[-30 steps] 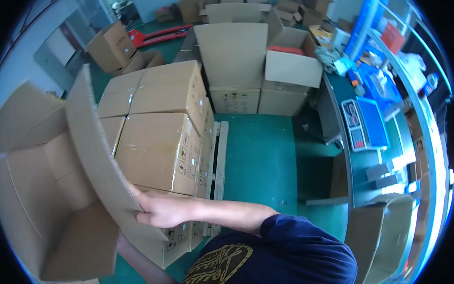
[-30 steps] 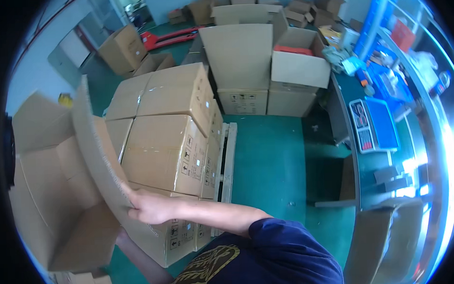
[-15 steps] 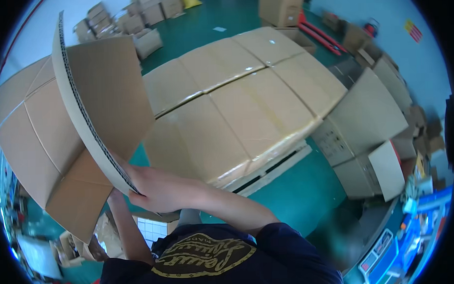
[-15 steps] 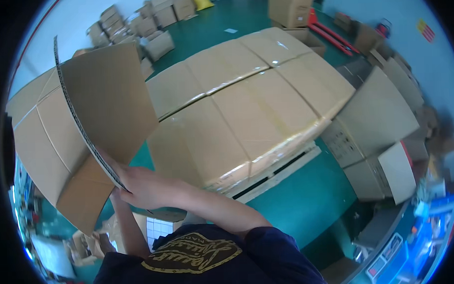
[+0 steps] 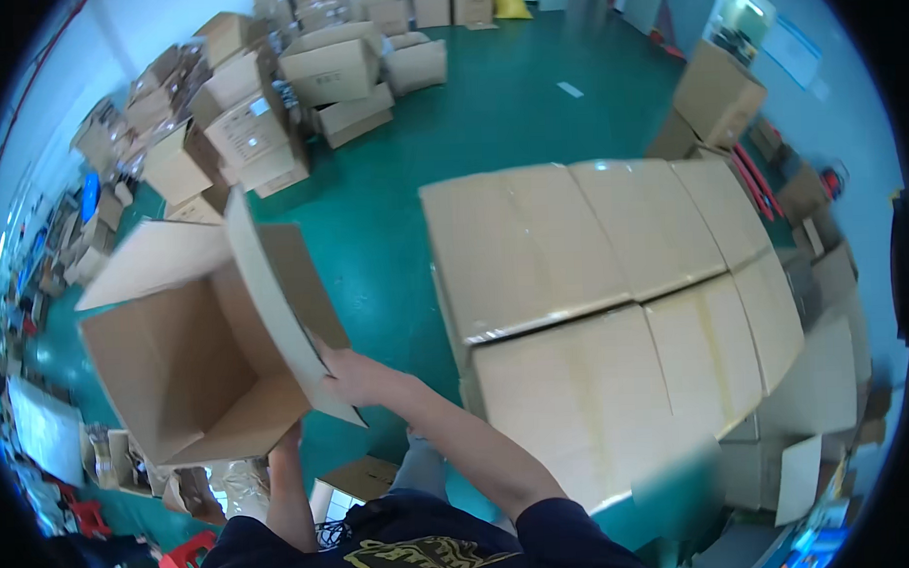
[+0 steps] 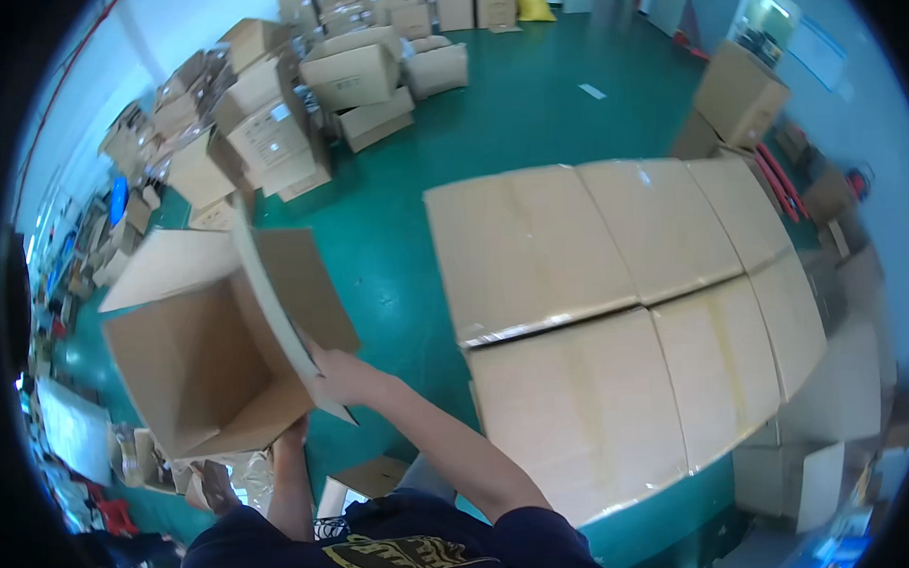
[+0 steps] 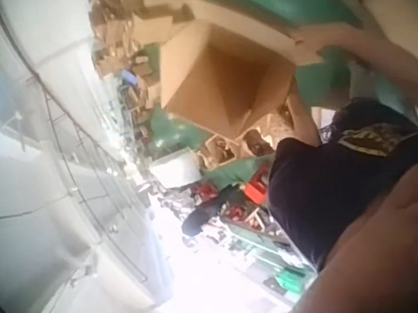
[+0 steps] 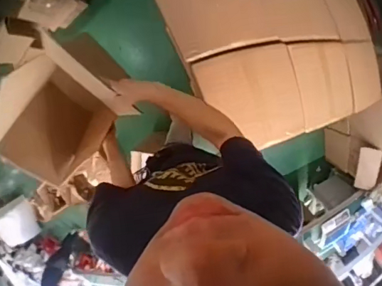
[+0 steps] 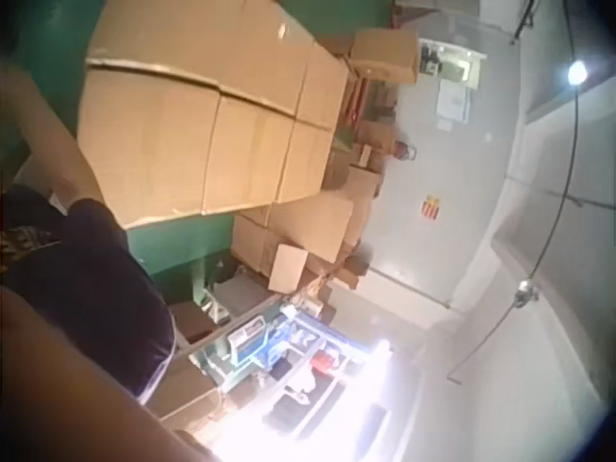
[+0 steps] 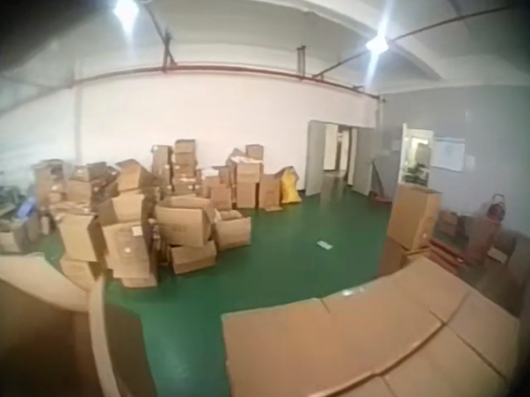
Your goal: Packing small product boxes into larger cardboard cartons and weighing them on a production floor scale.
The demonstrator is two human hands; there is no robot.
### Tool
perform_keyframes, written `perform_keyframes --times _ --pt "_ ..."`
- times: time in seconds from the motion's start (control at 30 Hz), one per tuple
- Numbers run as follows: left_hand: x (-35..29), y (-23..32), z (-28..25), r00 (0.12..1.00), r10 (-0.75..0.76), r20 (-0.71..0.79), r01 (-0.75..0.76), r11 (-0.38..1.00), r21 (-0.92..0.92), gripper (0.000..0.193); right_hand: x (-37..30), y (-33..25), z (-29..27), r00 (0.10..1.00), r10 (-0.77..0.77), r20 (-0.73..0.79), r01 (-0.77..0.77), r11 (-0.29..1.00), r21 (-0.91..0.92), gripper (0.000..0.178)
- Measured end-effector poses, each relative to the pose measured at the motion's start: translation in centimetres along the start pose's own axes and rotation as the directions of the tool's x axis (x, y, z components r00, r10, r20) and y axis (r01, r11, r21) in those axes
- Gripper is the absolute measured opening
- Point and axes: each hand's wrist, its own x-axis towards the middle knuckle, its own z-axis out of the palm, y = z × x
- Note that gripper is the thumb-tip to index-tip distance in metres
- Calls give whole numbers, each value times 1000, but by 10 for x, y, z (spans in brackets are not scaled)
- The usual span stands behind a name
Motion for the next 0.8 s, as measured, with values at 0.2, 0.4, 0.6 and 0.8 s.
perform_keyframes --times 0.2,0.4,0.6,0.8 --pt "15 -36 -42 990 -57 -126 87 965 246 60 89 56 28 968 176 179 -177 984 -7 85" --pt "35 -43 22 846 -448 -290 164 735 -658 58 98 54 4 941 262 214 -255 965 -58 79" --pt "128 -40 32 693 -707 -143 356 508 -784 53 129 72 -63 876 469 116 -470 882 -20 74" --pt "282 -26 43 624 -717 -311 562 688 -460 27 221 152 -130 936 244 -254 -255 967 -14 64"
